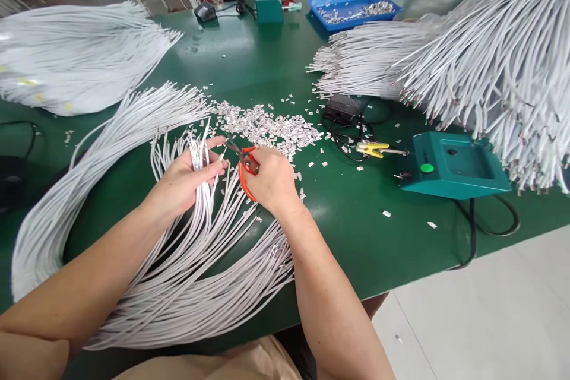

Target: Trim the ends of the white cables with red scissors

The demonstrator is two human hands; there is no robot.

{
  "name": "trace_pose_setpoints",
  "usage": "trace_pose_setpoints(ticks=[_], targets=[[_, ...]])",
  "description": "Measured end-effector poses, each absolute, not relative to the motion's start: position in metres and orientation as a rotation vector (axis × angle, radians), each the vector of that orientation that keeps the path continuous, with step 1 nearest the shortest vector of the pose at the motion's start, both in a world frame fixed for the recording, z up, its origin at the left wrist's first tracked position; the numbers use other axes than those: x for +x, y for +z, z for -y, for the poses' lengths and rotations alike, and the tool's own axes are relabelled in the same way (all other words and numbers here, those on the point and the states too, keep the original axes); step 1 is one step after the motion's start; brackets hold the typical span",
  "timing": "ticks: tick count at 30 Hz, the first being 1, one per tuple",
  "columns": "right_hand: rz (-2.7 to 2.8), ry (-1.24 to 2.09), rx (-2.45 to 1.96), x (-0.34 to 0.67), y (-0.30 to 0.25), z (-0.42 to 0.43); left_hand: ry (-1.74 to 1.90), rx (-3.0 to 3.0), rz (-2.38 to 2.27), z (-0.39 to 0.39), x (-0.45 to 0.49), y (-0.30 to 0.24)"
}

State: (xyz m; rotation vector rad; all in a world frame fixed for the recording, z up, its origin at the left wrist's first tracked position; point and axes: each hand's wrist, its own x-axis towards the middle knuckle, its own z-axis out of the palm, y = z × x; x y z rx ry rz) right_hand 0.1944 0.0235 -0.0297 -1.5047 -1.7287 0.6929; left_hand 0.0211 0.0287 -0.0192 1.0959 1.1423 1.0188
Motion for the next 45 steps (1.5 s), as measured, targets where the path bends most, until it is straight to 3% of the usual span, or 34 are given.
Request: trace_pose_setpoints(ticks=[5, 18, 29, 35, 45], targets=[[1.974, 0.342, -1.561, 0.195, -0.039, -0.024, 0.966, 1.09, -1.112, -0.03, 0.015, -0.014], [2.126, 0.033, -1.61, 0.195, -0.042, -0.024, 0.976, 1.095, -1.13, -0.03, 0.012, -0.011], [1.252, 0.804, -1.266, 0.191, -0.02, -0.022, 0.972, 1.149, -1.191, -0.023, 0.011, -0.015], [1.131, 1.142, -1.047, 0.185, -0.017, -0.018, 0.971, 1.289, -1.272, -0.022, 0.011, -0.016], [1.252, 1.199, -1.057, 0.184, -0.016, -0.017, 1.062, 1.324, -1.122, -0.017, 0.022, -0.013]])
